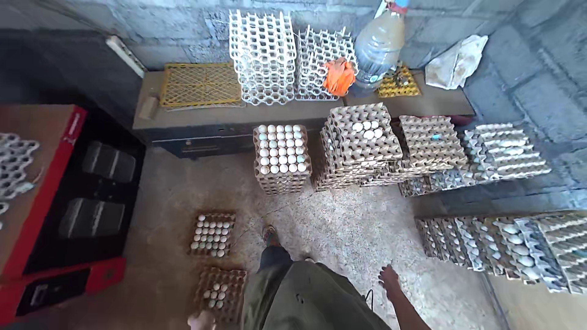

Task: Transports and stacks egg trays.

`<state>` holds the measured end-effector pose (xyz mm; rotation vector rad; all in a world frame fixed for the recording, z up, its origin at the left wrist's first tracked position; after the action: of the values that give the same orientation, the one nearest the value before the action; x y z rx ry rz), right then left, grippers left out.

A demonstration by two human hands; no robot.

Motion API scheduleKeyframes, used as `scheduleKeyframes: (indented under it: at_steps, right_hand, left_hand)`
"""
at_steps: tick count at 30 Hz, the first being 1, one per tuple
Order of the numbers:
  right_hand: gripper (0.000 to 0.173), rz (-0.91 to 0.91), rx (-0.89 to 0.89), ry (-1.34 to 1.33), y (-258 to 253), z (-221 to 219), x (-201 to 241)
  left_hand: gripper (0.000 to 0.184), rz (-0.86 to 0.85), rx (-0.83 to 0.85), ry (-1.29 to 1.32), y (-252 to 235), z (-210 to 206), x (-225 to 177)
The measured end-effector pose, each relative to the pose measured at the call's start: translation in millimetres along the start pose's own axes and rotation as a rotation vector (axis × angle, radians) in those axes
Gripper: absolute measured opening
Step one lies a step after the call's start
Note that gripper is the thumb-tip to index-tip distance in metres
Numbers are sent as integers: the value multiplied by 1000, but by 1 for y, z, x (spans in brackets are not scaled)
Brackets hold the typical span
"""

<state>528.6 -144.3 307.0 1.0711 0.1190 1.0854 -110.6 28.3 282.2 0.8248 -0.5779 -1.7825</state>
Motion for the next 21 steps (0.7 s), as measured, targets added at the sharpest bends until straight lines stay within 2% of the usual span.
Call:
scheduleKeyframes:
  at_steps: [3, 6, 8, 11, 13, 16, 18, 21]
  right_hand:
    - [60, 144, 29, -35, -5, 31, 28]
    - [57, 231, 12, -88, 2, 73, 31]
    - [58, 216, -8, -111, 4, 95, 12]
    - [67, 80, 16, -97, 1, 113, -32]
    - [70, 7, 27, -99, -2, 111, -52]
    - [67, -9, 37, -96, 5, 92, -51]
    - [63, 73, 59, -34, 16, 69, -25]
    - [55, 309, 90, 108, 42, 17, 38]
  left_hand:
    - [48, -116, 43, 128, 25, -24, -9]
    - [52, -173, 193, 136, 78, -46, -31]
    - [46, -234, 305, 125, 105, -54, -44]
    - [39, -294, 461, 85, 132, -52, -49]
    - [39, -279, 470, 95, 129, -43, -37]
    - [36, -172, 395, 164, 103, -28, 0]
    - [37, -58, 349, 195, 80, -20, 33]
    - [38, 123, 289, 212, 46, -10, 79]
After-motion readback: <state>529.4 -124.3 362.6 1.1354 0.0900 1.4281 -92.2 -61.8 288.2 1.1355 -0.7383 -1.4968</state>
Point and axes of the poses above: each hand's wrist, its own y-axis away from the middle knuckle, its own z-axis out of the back of the hand, x = y × z, the point moved 5 cm from there along -y, towards the middle knuckle, and after that the axes turned 2 degrees about -x, right-handed, at the moved point
